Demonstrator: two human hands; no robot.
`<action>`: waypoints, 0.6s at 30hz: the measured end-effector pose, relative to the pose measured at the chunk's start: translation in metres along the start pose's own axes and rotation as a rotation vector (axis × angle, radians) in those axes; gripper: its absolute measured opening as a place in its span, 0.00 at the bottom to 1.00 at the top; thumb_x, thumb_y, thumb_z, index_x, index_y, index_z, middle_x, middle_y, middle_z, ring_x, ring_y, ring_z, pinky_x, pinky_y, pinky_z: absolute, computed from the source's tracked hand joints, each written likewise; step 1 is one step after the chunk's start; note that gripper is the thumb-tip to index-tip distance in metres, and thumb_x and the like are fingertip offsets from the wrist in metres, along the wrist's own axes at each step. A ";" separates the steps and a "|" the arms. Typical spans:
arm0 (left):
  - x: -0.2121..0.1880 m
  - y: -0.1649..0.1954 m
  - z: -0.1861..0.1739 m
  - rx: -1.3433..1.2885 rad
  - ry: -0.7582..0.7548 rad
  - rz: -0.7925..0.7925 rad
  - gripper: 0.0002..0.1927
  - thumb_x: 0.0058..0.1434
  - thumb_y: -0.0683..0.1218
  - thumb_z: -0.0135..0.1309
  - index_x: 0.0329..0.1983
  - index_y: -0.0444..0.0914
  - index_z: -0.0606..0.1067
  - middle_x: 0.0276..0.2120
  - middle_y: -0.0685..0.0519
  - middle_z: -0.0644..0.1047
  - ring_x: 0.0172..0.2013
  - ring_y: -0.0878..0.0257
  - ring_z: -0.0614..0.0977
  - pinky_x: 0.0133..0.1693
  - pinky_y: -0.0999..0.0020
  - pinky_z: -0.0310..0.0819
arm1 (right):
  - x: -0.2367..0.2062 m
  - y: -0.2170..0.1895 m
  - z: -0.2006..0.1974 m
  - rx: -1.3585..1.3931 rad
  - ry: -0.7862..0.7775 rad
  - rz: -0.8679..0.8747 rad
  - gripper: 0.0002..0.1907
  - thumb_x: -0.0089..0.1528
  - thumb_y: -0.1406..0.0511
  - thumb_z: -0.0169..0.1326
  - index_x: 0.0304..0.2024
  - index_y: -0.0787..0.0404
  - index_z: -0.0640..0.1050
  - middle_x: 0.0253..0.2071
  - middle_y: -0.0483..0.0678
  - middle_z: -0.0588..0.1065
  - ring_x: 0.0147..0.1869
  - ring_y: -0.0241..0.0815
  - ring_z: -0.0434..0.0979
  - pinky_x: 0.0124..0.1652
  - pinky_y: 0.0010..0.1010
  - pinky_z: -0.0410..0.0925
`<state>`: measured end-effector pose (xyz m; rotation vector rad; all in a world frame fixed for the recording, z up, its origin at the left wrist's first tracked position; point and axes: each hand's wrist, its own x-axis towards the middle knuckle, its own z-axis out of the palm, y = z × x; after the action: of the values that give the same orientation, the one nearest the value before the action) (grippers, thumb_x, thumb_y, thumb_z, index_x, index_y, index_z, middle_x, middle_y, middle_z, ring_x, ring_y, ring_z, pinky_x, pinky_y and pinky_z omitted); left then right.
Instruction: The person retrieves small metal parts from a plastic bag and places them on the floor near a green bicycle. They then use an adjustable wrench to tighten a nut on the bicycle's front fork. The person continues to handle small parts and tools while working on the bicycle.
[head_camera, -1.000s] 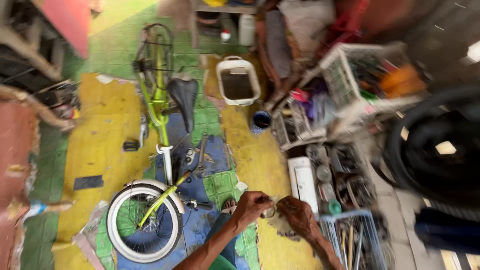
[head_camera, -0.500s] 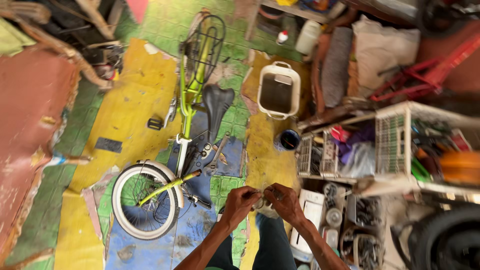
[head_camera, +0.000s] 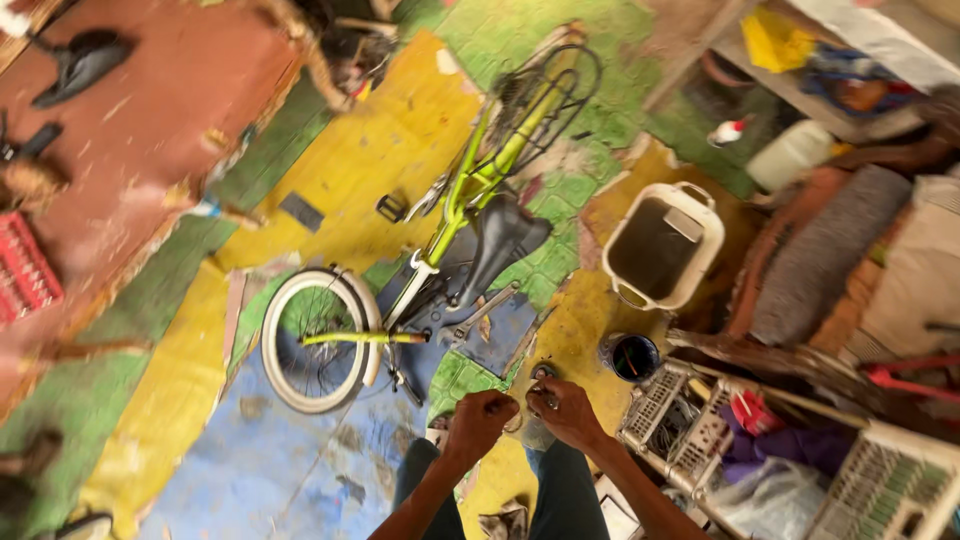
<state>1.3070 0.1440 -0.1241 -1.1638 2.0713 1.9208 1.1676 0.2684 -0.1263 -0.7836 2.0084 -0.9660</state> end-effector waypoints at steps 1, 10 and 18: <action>0.004 -0.004 0.007 -0.005 0.034 0.007 0.12 0.59 0.48 0.63 0.38 0.34 0.83 0.24 0.50 0.81 0.25 0.66 0.78 0.31 0.67 0.74 | 0.007 0.004 -0.004 -0.002 -0.023 -0.019 0.11 0.60 0.62 0.59 0.36 0.65 0.80 0.29 0.55 0.79 0.31 0.45 0.80 0.33 0.36 0.71; 0.021 -0.094 0.011 -0.030 0.169 -0.020 0.11 0.58 0.47 0.63 0.37 0.34 0.83 0.27 0.49 0.82 0.28 0.62 0.82 0.35 0.65 0.77 | 0.042 0.072 0.049 -0.097 -0.296 0.017 0.10 0.63 0.63 0.55 0.35 0.66 0.79 0.26 0.55 0.78 0.27 0.43 0.77 0.30 0.36 0.70; 0.055 -0.205 0.002 -0.151 0.275 -0.188 0.12 0.61 0.48 0.61 0.41 0.35 0.84 0.26 0.47 0.82 0.27 0.63 0.79 0.33 0.65 0.76 | 0.092 0.128 0.129 -0.066 -0.399 0.002 0.10 0.66 0.65 0.55 0.33 0.66 0.76 0.25 0.53 0.74 0.26 0.42 0.72 0.30 0.37 0.68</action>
<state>1.3846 0.1363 -0.3213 -1.6765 1.8752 1.9493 1.2017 0.2182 -0.3213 -0.9292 1.6981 -0.6809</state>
